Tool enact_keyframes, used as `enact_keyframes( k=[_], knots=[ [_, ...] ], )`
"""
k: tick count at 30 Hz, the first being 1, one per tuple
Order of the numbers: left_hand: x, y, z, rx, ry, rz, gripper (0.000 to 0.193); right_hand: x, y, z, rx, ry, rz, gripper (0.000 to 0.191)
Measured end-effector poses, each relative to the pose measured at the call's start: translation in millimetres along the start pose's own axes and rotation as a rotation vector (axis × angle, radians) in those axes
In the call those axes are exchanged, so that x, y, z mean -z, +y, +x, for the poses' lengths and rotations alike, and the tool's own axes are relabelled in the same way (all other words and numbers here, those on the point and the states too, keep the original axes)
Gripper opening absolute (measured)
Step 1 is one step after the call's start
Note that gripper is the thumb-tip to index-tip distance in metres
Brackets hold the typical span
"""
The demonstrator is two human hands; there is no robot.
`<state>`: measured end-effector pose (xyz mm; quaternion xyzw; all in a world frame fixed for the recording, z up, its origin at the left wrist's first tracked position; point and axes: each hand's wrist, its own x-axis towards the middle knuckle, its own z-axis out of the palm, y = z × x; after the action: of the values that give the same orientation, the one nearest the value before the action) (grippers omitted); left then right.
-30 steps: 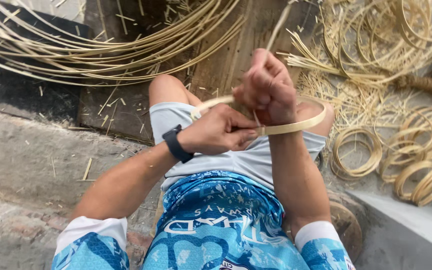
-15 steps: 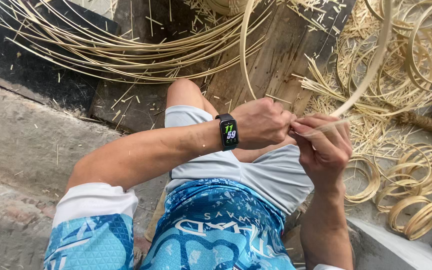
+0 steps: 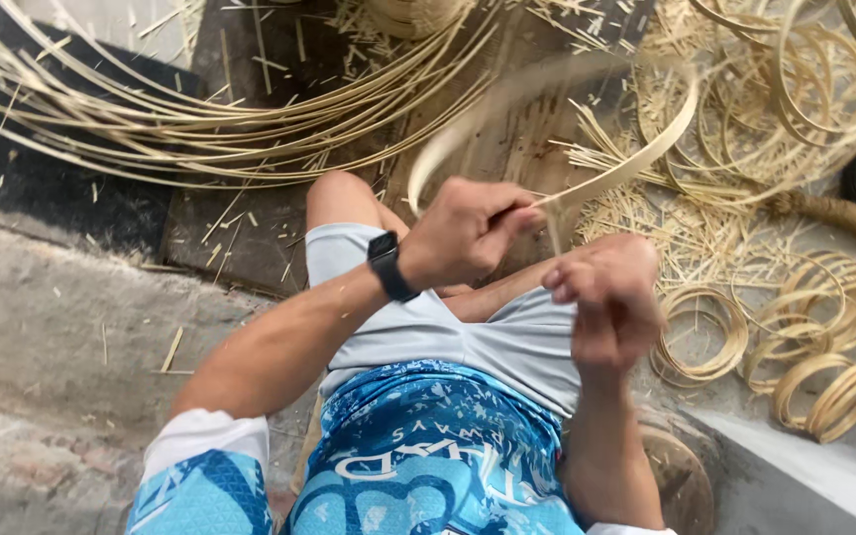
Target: The person sits on the floor and bends a thin bamboo strip into a circular hoop, overlapping the ends and pinching and twisting them together to lock the ring shape. They flex the strip repeatedly, adjust the overlap, and hold up the formed hoop before reaching for another strip.
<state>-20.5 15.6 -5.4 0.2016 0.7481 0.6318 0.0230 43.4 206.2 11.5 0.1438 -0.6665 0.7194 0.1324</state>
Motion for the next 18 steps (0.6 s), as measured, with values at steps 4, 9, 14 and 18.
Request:
enact_keyframes(
  k=[4, 9, 14, 18],
  knots=[
    [-27.5, -3.9, -20.1, 0.210, -0.210, -0.349, 0.014, 25.4, 71.1, 3.5, -0.574, 0.260, 1.056, 0.010],
    [-52.5, -13.7, -34.3, 0.465, -0.493, -0.647, 0.019, 40.8, 112.0, 23.6, -0.506, -0.341, 1.043, 0.014],
    [-41.1, -16.5, -35.4, 0.367, -0.278, -0.499, 0.018, 17.2, 59.7, 51.1, -0.895, -0.021, 0.681, 0.027],
    [-24.6, -21.2, -29.6, 0.240, -0.068, -0.141, 0.016, 21.9, 14.1, 37.7, -0.355, -0.335, -0.251, 0.012]
  ],
)
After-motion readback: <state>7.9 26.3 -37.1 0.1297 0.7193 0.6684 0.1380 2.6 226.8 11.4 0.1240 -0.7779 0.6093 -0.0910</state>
